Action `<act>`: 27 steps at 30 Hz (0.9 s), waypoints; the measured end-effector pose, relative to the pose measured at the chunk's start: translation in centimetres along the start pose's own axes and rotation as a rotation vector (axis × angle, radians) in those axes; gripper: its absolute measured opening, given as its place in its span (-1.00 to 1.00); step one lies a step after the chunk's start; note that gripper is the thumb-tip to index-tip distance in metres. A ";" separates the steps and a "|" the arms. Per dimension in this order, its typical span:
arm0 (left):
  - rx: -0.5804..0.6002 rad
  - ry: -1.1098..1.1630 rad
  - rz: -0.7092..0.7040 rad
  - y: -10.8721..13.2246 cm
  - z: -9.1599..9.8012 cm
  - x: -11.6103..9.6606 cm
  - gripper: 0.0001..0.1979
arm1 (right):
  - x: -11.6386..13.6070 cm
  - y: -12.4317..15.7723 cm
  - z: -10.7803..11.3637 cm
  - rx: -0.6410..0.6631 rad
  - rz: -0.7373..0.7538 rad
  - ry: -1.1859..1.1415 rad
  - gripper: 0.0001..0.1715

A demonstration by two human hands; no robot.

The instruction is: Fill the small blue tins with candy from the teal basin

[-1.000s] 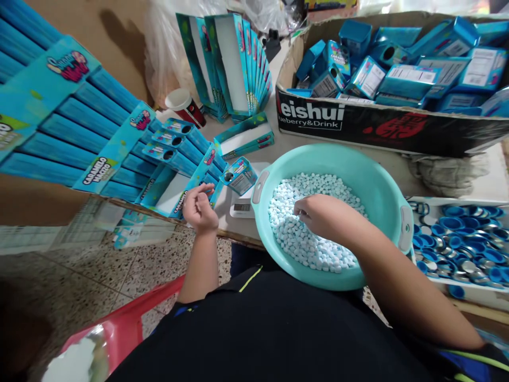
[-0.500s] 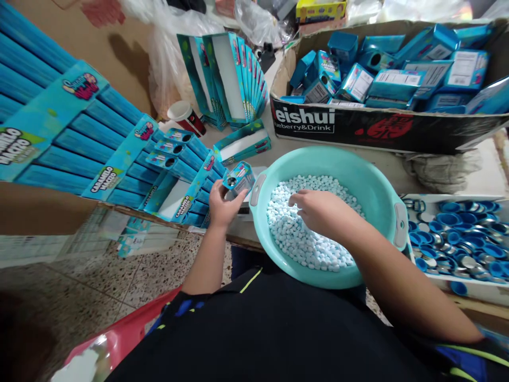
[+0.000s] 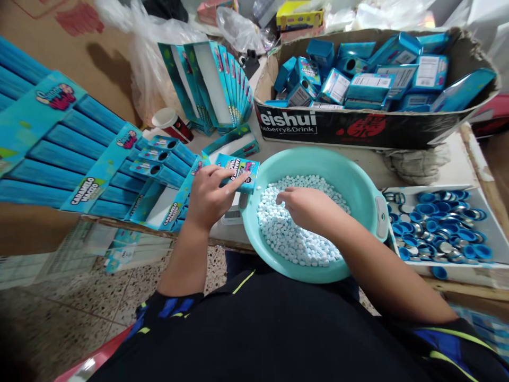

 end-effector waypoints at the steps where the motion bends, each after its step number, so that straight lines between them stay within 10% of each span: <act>1: 0.006 0.005 -0.013 0.0 -0.1 0.1 -0.51 | 0.0 0.0 0.0 -0.003 -0.001 0.003 -0.54; 8: 0.012 -0.036 -0.022 1.2 -1.6 1.2 -0.56 | -0.4 -0.1 -0.2 0.013 -0.024 0.011 -0.55; 16: -0.284 0.046 0.381 6.0 -2.7 3.2 -0.63 | -0.3 0.3 -1.0 0.174 -0.040 0.103 -0.51; 23: -0.274 0.303 0.938 10.4 -4.6 5.5 -0.31 | 0.3 0.4 -2.7 0.248 0.043 0.076 -0.46; 27: -0.310 0.377 0.905 10.8 -4.4 6.1 -0.01 | 0.2 0.2 -2.8 0.272 0.025 0.073 -0.51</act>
Point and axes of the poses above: each hand's wrist, its own y-axis away from the middle knuckle, its own z-axis out of the back of the hand, x = y × z, the point moved 3 cm from there along -y, towards the middle knuckle, and after that the axes turned 13 degrees about -x, right-handed, at the moved point
